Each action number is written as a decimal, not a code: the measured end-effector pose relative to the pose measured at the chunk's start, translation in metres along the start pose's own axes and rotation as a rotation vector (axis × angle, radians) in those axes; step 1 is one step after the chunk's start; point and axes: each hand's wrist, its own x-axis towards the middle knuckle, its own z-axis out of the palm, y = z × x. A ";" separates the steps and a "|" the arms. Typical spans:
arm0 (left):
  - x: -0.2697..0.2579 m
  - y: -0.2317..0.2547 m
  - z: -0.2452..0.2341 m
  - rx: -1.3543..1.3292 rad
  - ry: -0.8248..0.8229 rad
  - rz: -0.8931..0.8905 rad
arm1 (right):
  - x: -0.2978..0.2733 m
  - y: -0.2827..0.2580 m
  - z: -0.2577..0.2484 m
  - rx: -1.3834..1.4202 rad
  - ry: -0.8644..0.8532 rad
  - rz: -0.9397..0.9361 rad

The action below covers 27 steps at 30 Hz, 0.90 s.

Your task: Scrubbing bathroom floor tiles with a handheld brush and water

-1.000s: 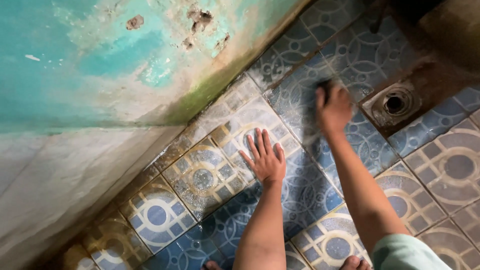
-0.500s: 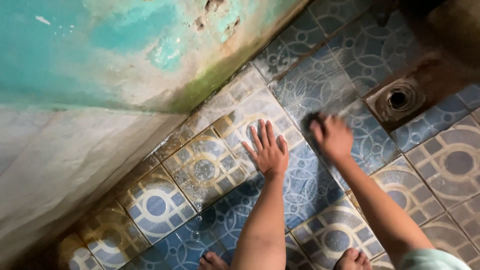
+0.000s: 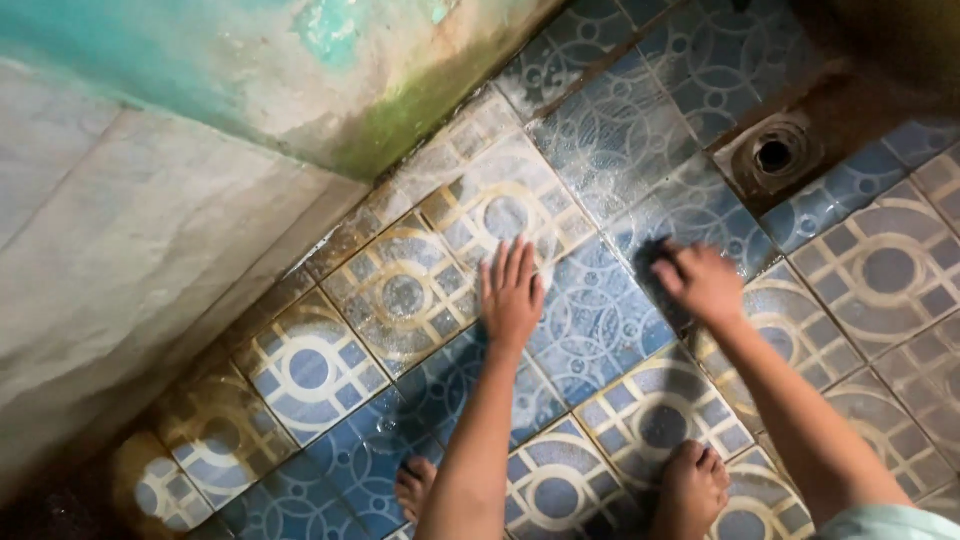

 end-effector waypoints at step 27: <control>-0.052 -0.066 -0.018 0.162 0.106 -0.028 | -0.003 -0.184 -0.023 0.147 0.021 -0.168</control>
